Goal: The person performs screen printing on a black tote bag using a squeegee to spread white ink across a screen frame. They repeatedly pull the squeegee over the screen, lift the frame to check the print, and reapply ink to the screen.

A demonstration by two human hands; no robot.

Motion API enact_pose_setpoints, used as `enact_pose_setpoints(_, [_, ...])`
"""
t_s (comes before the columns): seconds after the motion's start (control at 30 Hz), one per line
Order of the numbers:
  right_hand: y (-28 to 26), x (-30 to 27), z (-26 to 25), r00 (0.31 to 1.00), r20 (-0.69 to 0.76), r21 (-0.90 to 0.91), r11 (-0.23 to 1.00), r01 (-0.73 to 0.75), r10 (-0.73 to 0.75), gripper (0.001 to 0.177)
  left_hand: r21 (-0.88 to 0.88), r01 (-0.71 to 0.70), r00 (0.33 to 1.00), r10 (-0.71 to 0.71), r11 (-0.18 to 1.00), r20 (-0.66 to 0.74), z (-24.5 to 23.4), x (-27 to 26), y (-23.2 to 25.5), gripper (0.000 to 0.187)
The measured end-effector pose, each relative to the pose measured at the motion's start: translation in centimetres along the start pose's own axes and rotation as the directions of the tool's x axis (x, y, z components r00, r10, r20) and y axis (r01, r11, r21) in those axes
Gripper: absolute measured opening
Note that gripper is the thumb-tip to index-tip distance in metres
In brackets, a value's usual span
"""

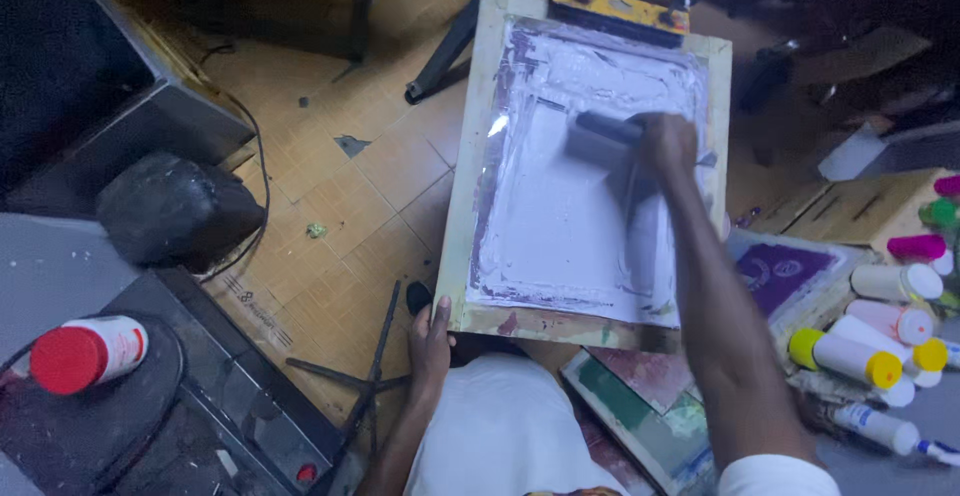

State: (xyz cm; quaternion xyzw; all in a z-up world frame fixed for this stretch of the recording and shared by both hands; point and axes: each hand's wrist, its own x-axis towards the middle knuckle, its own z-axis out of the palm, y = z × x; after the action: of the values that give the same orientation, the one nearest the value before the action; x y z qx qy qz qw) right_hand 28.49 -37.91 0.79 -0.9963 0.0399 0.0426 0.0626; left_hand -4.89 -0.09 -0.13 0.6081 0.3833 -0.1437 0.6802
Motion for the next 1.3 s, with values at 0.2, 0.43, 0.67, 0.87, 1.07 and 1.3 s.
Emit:
enact_pose_setpoints(0.2, [-2.8,-20.4,0.8,0.966,0.233,-0.038,0.994,-0.102,0.108,0.024,0.138,0.172,0.985,-0.168,0.975,-0.044,1.5,-2.6,5.8,0.078])
enact_pose_setpoints(0.43, [-3.5,-25.2,-6.2,0.965,0.245,0.240,0.970,0.033,-0.093,0.054,0.117,0.012,0.992,0.003,0.993,-0.126,1.1,0.4,1.2,0.049])
enact_pose_setpoints(0.67, [-1.0,-0.5,-5.4,0.961,0.183,-0.159,0.958,0.237,-0.208,0.035,0.110,-0.015,0.979,0.037,0.994,-0.202,1.8,-0.7,0.8,0.047])
enact_pose_setpoints(0.87, [0.3,17.9,0.2,0.865,0.097,-0.197,0.842,0.502,-0.492,0.044,0.079,-0.124,0.942,0.143,0.989,-0.303,3.3,-1.3,0.7,0.046])
enact_pose_setpoints(1.07, [-2.1,8.6,-8.0,0.745,-0.337,0.025,0.785,0.619,-0.576,0.031,0.033,-0.092,0.922,0.098,0.995,-0.374,4.3,-2.7,4.1,0.051])
enact_pose_setpoints(1.3, [9.2,-16.9,-18.2,0.951,-0.242,0.522,0.800,0.296,-0.194,0.019,-0.030,-0.190,0.933,0.171,0.981,-0.317,2.9,-3.4,4.1,0.039])
